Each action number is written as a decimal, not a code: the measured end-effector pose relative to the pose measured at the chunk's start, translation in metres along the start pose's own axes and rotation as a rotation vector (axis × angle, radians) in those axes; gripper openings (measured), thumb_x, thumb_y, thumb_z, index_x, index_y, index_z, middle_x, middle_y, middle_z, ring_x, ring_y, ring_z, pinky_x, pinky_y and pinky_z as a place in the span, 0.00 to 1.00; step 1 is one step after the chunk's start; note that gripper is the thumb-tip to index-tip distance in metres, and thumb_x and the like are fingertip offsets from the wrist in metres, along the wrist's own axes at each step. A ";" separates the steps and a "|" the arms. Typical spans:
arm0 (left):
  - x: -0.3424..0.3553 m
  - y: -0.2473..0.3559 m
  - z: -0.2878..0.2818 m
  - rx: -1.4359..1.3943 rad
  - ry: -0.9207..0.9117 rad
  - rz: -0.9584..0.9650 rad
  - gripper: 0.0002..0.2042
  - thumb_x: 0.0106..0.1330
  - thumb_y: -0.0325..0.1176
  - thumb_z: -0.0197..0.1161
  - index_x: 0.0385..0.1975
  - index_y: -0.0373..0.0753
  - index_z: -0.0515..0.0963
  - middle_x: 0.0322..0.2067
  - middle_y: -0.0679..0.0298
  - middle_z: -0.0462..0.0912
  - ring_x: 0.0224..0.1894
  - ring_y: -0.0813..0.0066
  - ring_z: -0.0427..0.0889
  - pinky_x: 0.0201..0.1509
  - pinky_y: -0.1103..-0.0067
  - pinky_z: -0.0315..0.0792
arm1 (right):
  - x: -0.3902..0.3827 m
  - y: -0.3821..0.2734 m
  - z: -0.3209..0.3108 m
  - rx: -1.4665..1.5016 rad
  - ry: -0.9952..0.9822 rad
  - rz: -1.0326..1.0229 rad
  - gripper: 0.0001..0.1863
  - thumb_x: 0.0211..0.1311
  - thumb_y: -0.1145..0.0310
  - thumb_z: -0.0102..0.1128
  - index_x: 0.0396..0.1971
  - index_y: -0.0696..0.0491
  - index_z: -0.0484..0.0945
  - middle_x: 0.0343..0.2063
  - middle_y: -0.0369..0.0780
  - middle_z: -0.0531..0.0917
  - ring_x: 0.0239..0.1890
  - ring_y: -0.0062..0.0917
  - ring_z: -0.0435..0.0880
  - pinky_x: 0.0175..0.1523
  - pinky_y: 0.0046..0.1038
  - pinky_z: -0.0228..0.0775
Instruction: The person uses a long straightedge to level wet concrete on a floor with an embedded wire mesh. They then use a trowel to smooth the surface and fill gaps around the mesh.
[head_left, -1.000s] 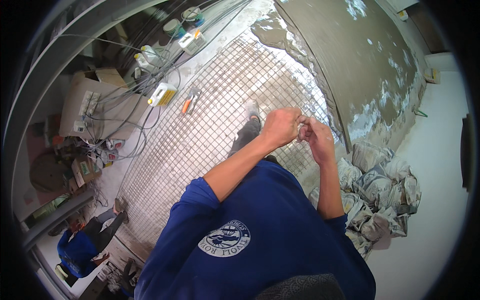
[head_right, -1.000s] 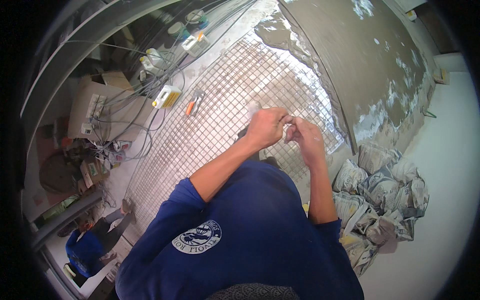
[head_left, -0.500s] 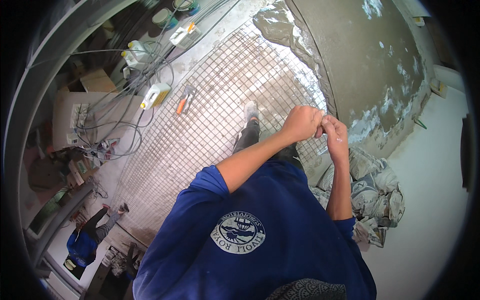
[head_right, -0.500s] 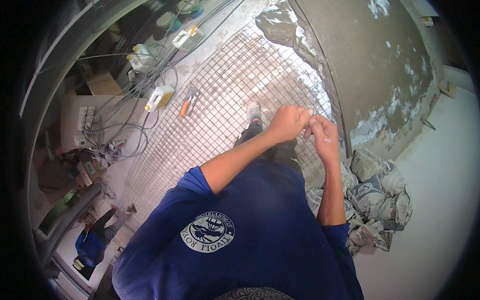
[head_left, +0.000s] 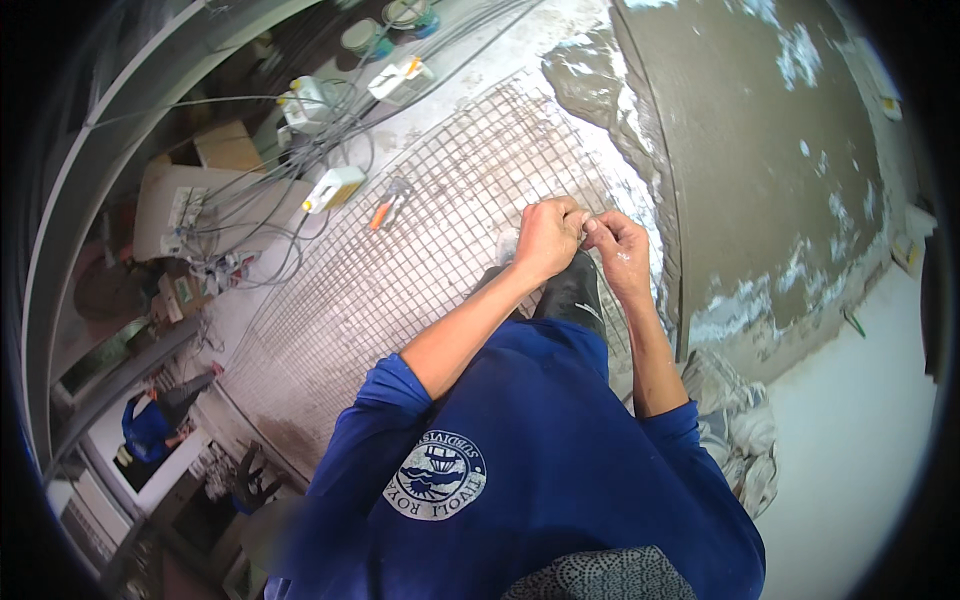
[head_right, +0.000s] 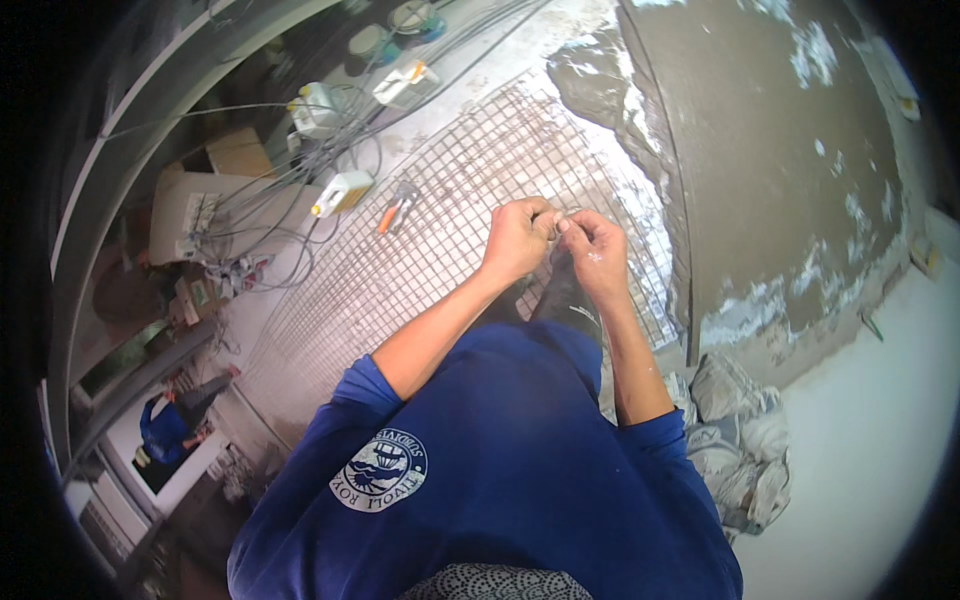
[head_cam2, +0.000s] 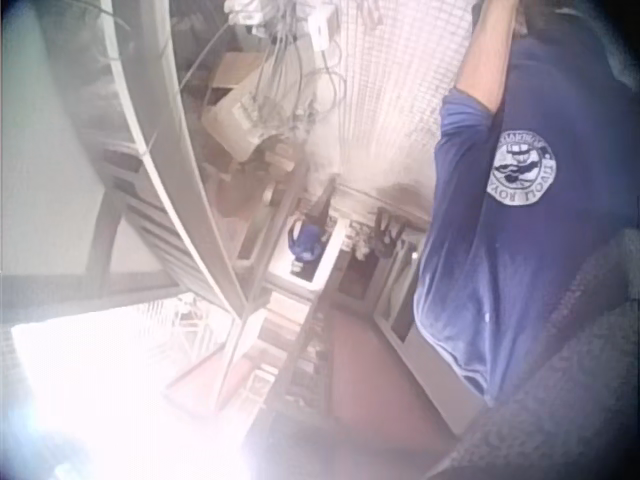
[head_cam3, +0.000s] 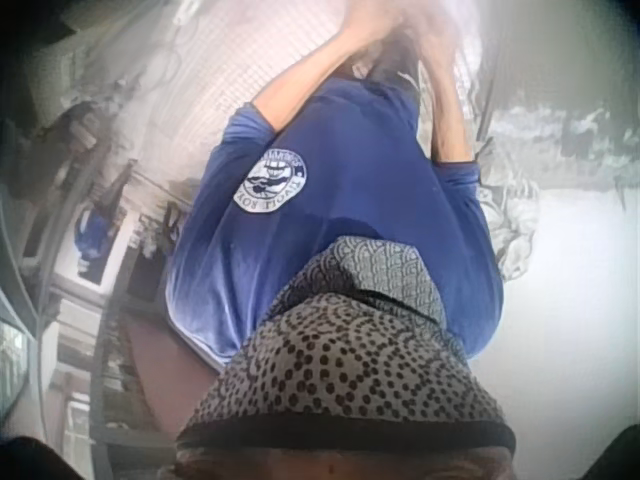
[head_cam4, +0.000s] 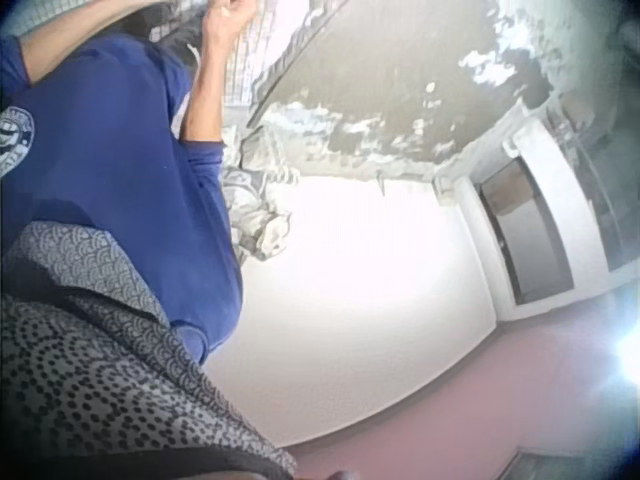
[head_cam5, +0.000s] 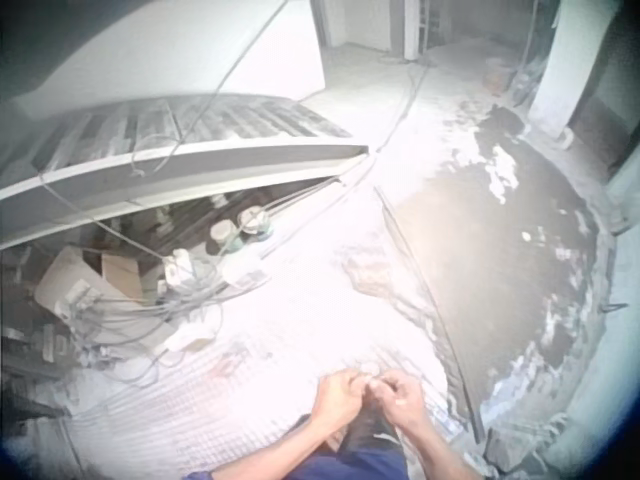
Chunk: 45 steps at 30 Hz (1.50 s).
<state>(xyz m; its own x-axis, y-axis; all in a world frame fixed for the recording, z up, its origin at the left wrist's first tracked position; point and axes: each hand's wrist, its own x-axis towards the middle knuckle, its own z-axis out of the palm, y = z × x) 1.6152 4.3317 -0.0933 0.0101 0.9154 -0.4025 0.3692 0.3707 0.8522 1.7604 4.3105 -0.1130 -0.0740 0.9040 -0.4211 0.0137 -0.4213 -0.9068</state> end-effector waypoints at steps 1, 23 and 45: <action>0.008 -0.001 0.000 -0.034 0.002 -0.051 0.05 0.60 0.27 0.63 0.26 0.32 0.82 0.22 0.50 0.82 0.27 0.54 0.83 0.33 0.68 0.75 | 0.011 0.000 -0.003 -0.016 -0.023 -0.016 0.09 0.66 0.68 0.62 0.28 0.58 0.79 0.23 0.35 0.82 0.27 0.15 0.76 0.36 0.20 0.67; 0.004 -0.400 0.121 0.974 -1.005 0.101 0.10 0.63 0.37 0.57 0.33 0.45 0.87 0.33 0.66 0.88 0.38 0.69 0.87 0.35 0.62 0.75 | 0.113 0.153 -0.049 -0.217 0.283 0.350 0.22 0.60 0.77 0.64 0.56 0.58 0.76 0.35 0.40 0.80 0.34 0.22 0.80 0.40 0.24 0.77; 0.052 -0.363 -0.040 0.852 -0.877 -0.024 0.12 0.67 0.38 0.53 0.27 0.40 0.81 0.28 0.55 0.85 0.30 0.57 0.86 0.32 0.59 0.77 | 0.248 0.213 0.044 -0.360 0.276 0.277 0.11 0.66 0.71 0.61 0.45 0.59 0.79 0.33 0.38 0.84 0.32 0.23 0.82 0.41 0.26 0.76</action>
<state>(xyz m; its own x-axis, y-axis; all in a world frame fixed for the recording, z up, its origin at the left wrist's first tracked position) 1.4450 4.2509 -0.4099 0.4965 0.3713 -0.7846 0.8651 -0.1374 0.4825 1.7013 4.4419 -0.4103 0.2454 0.7685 -0.5909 0.3402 -0.6390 -0.6898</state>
